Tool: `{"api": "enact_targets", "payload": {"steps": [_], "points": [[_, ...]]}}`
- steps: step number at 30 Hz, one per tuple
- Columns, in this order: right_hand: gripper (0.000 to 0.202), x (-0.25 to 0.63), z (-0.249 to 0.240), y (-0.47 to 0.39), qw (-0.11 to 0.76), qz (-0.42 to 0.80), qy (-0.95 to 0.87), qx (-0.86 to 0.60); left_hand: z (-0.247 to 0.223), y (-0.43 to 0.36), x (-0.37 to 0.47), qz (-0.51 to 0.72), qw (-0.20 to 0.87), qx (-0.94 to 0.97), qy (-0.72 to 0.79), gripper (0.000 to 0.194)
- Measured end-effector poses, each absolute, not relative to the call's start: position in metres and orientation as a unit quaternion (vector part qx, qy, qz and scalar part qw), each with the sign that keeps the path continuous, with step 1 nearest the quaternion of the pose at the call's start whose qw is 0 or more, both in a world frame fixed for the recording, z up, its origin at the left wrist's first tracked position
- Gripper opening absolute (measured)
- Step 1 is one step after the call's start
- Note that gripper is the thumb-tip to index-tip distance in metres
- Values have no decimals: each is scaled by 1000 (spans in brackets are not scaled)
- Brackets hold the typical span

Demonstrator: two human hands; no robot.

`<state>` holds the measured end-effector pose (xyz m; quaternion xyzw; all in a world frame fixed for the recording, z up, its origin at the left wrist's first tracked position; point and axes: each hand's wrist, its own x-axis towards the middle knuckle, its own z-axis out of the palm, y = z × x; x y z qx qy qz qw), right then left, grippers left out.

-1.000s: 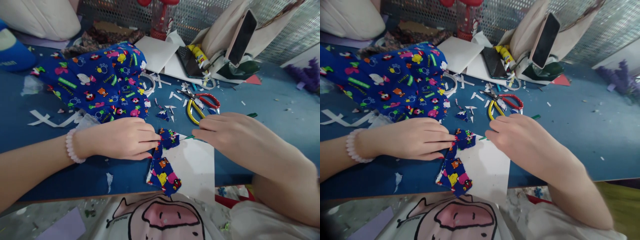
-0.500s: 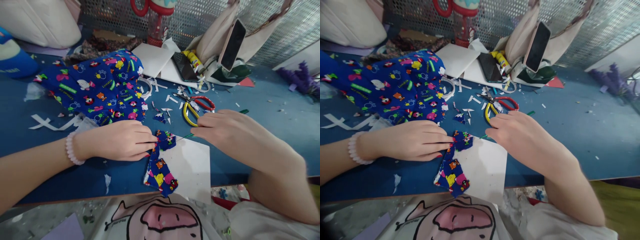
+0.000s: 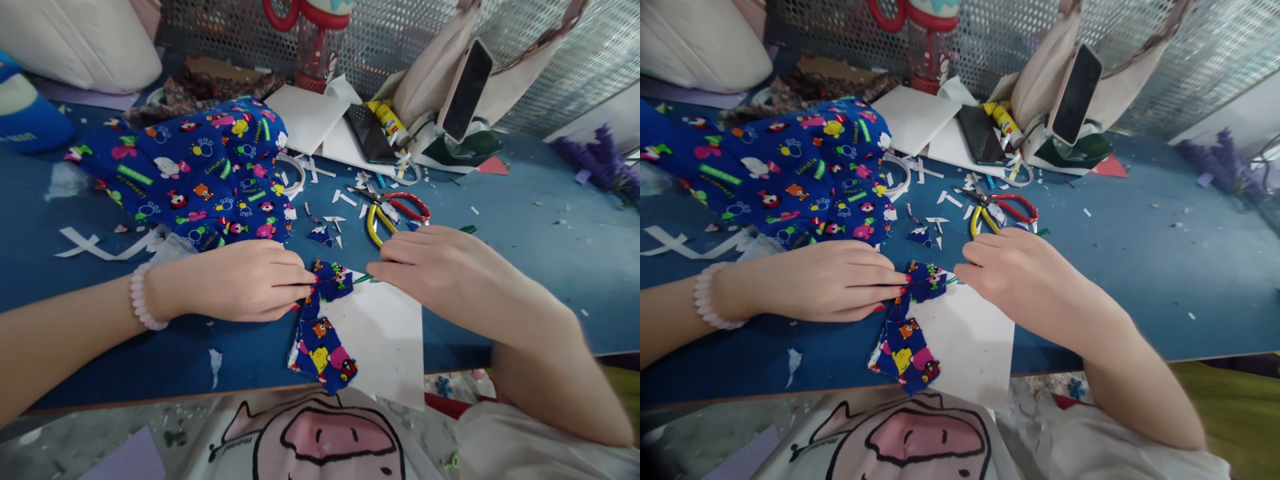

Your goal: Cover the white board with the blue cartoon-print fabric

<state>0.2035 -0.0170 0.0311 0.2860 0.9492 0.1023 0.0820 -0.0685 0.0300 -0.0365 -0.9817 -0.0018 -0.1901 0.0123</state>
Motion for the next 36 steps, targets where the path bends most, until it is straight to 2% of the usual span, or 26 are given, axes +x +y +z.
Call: {"api": "enact_targets", "payload": {"steps": [16,29,36], "points": [[25,208,30,-17,119,93,940,305,-37,30,-69,-184,12,-983,-2,28],[22,212,29,-9,70,84,949,295,-37,29,-70,-181,19,-983,-12,24],[20,200,20,-9,101,53,950,292,-36,29,-69,-198,11,-980,-5,28]]}}
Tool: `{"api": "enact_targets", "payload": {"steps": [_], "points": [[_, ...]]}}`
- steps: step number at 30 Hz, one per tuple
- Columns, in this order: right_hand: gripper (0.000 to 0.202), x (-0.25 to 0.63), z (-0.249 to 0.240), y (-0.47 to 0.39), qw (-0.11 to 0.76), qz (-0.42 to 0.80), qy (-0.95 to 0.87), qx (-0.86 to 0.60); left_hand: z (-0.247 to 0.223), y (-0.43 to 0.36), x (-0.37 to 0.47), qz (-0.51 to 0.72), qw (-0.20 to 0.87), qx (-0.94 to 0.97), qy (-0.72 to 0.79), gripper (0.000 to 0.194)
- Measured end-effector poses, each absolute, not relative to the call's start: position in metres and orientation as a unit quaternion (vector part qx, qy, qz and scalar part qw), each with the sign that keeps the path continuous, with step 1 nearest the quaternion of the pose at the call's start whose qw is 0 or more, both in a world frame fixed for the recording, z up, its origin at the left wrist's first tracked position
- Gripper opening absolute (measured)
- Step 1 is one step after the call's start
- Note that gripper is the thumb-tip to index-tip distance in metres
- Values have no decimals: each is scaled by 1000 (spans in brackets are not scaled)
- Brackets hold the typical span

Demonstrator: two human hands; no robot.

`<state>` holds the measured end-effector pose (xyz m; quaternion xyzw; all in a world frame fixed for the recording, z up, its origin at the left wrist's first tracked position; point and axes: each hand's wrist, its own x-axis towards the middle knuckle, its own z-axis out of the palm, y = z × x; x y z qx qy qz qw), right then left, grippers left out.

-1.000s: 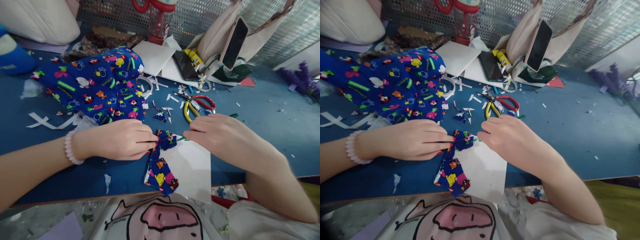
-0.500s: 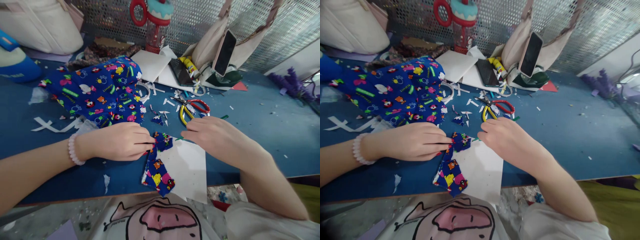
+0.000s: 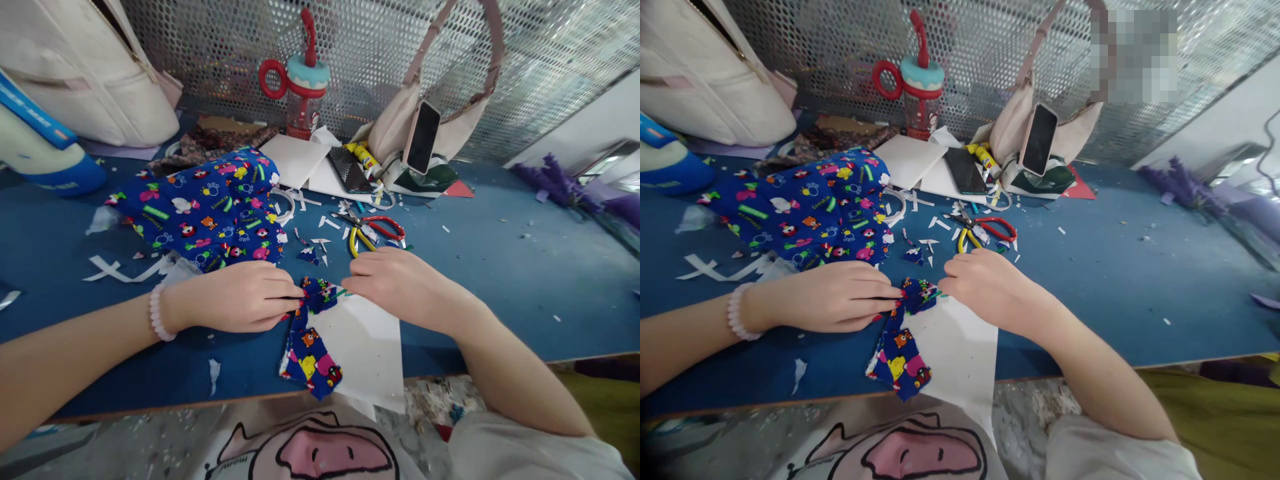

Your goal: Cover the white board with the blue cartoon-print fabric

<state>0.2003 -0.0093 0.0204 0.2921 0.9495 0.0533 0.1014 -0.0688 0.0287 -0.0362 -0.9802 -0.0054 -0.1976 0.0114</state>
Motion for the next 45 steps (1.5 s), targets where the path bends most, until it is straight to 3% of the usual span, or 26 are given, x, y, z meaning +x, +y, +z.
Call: {"api": "enact_targets", "payload": {"steps": [12,39,45], "points": [[23,199,17,-8,85,56,953,286,-37,29,-70,-196,8,-980,-9,27],[17,196,25,-9,171,24,926,335,-37,31,-68,-189,2,-982,0,28],[20,204,27,-7,156,7,928,340,-35,30,-68,-186,11,-982,1,28]]}}
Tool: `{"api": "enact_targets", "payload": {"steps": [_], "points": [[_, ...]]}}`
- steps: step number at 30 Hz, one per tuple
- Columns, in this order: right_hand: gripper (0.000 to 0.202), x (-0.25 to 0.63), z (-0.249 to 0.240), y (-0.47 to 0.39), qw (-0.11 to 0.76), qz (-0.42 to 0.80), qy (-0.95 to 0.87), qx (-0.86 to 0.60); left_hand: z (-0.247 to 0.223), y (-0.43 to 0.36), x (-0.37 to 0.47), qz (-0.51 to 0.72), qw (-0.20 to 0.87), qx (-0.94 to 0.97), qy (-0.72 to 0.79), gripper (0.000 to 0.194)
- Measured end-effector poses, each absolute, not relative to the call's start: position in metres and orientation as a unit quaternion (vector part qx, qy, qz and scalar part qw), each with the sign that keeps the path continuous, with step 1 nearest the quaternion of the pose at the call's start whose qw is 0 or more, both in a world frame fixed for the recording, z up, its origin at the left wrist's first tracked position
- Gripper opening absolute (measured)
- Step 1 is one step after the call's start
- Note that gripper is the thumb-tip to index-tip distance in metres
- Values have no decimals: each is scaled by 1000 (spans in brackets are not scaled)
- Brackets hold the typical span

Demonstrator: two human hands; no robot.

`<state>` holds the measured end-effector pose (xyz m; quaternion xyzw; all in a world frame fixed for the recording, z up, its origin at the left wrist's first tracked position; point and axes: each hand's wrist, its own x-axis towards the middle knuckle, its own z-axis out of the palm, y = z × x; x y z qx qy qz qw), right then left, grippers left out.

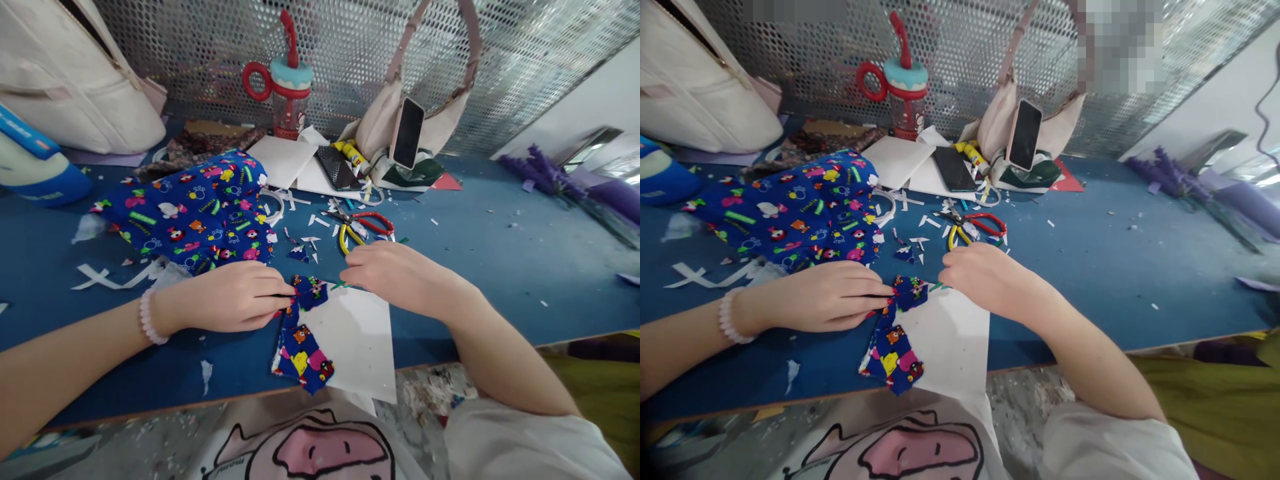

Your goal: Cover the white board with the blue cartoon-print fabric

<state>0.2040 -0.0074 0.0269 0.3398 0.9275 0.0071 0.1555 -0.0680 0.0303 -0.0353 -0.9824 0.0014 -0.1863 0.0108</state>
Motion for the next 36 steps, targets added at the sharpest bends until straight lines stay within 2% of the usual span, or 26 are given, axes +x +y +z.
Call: {"api": "enact_targets", "payload": {"steps": [22,33,36], "points": [[28,226,27,5,90,37,939,329,-44,33,-70,-153,5,-988,-8,24],[29,229,19,21,67,-31,907,414,-41,31,-71,-154,20,-988,12,24],[26,230,13,27,102,-25,879,465,-40,31,-70,-141,7,-990,11,26]]}}
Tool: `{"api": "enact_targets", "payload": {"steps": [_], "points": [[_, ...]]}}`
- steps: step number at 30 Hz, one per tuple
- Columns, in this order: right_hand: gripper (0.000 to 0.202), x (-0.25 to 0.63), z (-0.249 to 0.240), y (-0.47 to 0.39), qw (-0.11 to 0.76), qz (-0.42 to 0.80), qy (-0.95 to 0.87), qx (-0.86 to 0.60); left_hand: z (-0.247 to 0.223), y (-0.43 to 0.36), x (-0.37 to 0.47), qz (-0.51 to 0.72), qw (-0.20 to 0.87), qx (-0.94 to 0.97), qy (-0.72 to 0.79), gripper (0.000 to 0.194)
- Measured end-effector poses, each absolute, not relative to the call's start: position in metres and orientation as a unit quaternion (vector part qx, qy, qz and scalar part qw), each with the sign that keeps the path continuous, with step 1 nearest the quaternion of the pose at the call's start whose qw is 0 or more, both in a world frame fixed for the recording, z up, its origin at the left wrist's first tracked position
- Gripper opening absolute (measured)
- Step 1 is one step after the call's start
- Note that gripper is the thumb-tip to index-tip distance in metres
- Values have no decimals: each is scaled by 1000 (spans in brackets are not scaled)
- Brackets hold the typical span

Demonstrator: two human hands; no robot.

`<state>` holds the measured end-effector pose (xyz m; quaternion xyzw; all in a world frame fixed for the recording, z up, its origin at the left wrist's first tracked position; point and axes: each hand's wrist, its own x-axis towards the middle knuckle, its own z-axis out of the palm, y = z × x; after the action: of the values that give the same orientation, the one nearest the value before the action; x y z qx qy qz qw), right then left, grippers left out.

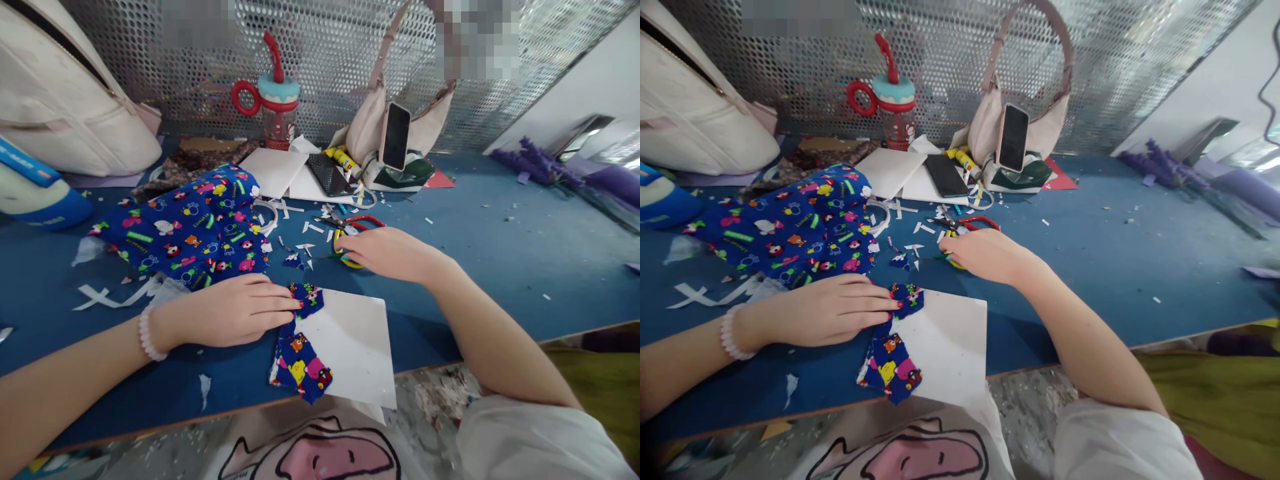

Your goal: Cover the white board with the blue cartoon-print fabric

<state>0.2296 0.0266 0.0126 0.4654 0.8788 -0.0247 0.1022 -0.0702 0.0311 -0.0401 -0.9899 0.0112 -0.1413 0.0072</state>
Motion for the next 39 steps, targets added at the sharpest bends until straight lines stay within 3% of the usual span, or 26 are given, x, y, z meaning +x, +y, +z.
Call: {"api": "enact_targets", "payload": {"steps": [2,5,8,12,22,39], "points": [[22,227,9,28,102,-4,881,463,-40,31,-70,-134,4,-991,15,28],[14,218,6,24,25,14,905,425,-40,31,-70,-127,3,-992,16,31],[10,203,5,14,-21,-118,916,383,-39,31,-69,-119,2,-993,15,31],[8,189,4,3,-6,-211,894,395,-39,31,-69,-115,0,-993,12,30],[11,190,-1,5,-17,-270,867,419,-41,31,-69,-121,-7,-993,8,31],[7,185,-2,-1,-14,-227,866,446,-42,27,-69,-134,-18,-991,-11,34]]}}
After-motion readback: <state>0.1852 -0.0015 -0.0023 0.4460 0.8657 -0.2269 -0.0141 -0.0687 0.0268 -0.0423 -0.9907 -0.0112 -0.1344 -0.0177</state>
